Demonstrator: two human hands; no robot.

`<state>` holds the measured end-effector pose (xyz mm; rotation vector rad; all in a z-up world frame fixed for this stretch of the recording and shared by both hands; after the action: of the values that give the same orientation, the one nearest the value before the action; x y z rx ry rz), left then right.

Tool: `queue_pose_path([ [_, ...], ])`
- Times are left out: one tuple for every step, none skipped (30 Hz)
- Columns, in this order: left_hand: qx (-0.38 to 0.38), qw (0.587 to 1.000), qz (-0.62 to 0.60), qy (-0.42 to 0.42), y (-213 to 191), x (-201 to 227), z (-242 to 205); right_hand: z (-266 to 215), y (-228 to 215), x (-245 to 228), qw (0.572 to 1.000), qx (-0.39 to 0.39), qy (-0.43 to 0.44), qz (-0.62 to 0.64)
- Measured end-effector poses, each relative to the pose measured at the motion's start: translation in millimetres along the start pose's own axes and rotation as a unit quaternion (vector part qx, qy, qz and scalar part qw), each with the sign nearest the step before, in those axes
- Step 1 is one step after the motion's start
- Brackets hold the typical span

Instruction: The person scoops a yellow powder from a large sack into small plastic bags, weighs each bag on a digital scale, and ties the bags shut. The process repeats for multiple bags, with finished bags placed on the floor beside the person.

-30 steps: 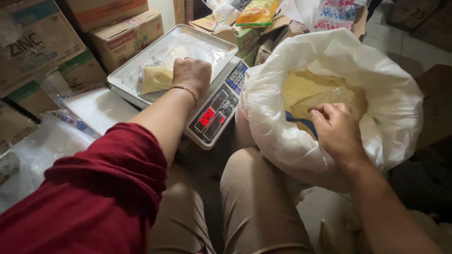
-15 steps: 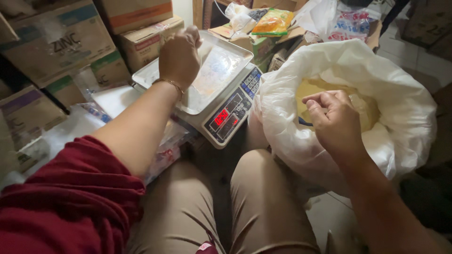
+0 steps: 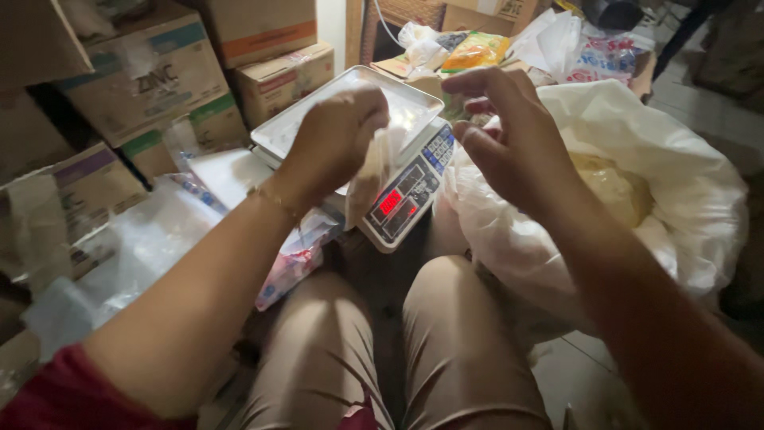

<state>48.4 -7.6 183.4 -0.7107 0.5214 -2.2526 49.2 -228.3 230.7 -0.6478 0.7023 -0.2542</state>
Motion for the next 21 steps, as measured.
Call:
queue_pose_path([
  [-0.01,1.0,-0.003,-0.001,-6.3,6.1,-5.9,6.4,1.7,-3.5,1.0,-0.027,-0.008,-0.004],
  [-0.02,1.0,-0.008,-0.001,-11.5,11.8,-10.7,11.3,3.1,-5.5,0.998,-0.054,-0.015,-0.009],
  [-0.031,0.999,-0.013,-0.001,-15.9,16.7,-14.1,15.7,6.6,-7.7,0.995,-0.081,-0.038,-0.036],
  [-0.039,0.999,-0.014,0.001,-19.4,21.1,-16.6,19.2,10.7,-9.2,0.99,-0.108,-0.062,-0.064],
  [-0.048,0.999,-0.015,0.004,-22.4,25.0,-18.7,21.2,14.9,-10.1,0.983,-0.135,-0.086,-0.092],
  [-0.056,0.998,-0.016,0.006,-25.4,28.1,-20.0,22.8,19.6,-10.9,0.977,-0.162,-0.107,-0.086],
  [-0.062,0.998,-0.015,0.015,-27.3,31.4,-20.3,23.1,24.0,-11.3,0.97,-0.19,-0.128,-0.08],
  [-0.068,0.997,-0.015,0.025,-27.9,34.2,-20.5,22.9,27.9,-11.5,0.962,-0.217,-0.148,-0.075],
  [-0.073,0.997,-0.015,0.034,-29.1,36.1,-21.0,22.5,29.8,-9.4,0.956,-0.248,-0.144,-0.067],
  [-0.084,0.996,-0.032,0.03,-28.9,36.7,-21.4,20.4,28.7,-6.3,0.949,-0.279,-0.138,-0.06],
  [-0.094,0.994,-0.049,0.026,-28.5,37.0,-22.2,18.3,28.0,-3.3,0.94,-0.309,-0.131,-0.052],
  [-0.105,0.992,-0.067,0.023,-27.4,37.4,-22.6,15.2,25.1,0.4,0.934,-0.338,-0.108,-0.044],
  [-0.113,0.99,-0.08,0.022,-26.4,37.7,-23.3,11.9,21.1,3.6,0.926,-0.366,-0.085,-0.036],
  [-0.121,0.988,-0.093,0.02,-26.0,37.7,-24.5,9.0,18.6,6.0,0.917,-0.394,-0.062,-0.027],
  [-0.129,0.986,-0.106,0.019,-25.5,37.2,-25.5,6.9,13.6,7.6,0.914,-0.403,-0.034,-0.006],
  [-0.131,0.985,-0.112,0.03,-25.0,37.5,-27.1,3.2,8.0,8.6,0.911,-0.413,-0.004,0.017],
  [-0.133,0.983,-0.117,0.042,-24.5,37.9,-28.5,-0.8,4.8,8.8,0.906,-0.421,0.026,0.039],
  [-0.136,0.981,-0.124,0.055,-22.1,39.5,-28.2,-3.0,0.7,6.7,0.921,-0.388,-0.018,-0.025],
  [-0.132,0.979,-0.145,0.056,-19.0,41.4,-28.0,-6.0,-1.7,3.4,0.929,-0.353,-0.061,-0.09],
  [-0.128,0.976,-0.164,0.057,-17.1,43.0,-29.1,-8.1,-3.6,-1.3,0.93,-0.316,-0.104,-0.153],
  [-0.124,0.973,-0.184,0.057,-16.0,44.2,-29.5,-8.9,-7.5,-3.8,0.938,-0.296,-0.092,-0.157],
])
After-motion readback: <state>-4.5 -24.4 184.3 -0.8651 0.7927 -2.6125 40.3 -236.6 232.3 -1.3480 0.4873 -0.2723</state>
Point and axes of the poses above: each hand's wrist, its own z-axis towards the middle knuckle, its own y-axis out of the palm, x = y × z, the point moved 4 cm from there along z, towards the middle knuckle, and after that the axes turned 2 degrees about x, right-handed, at the moved point
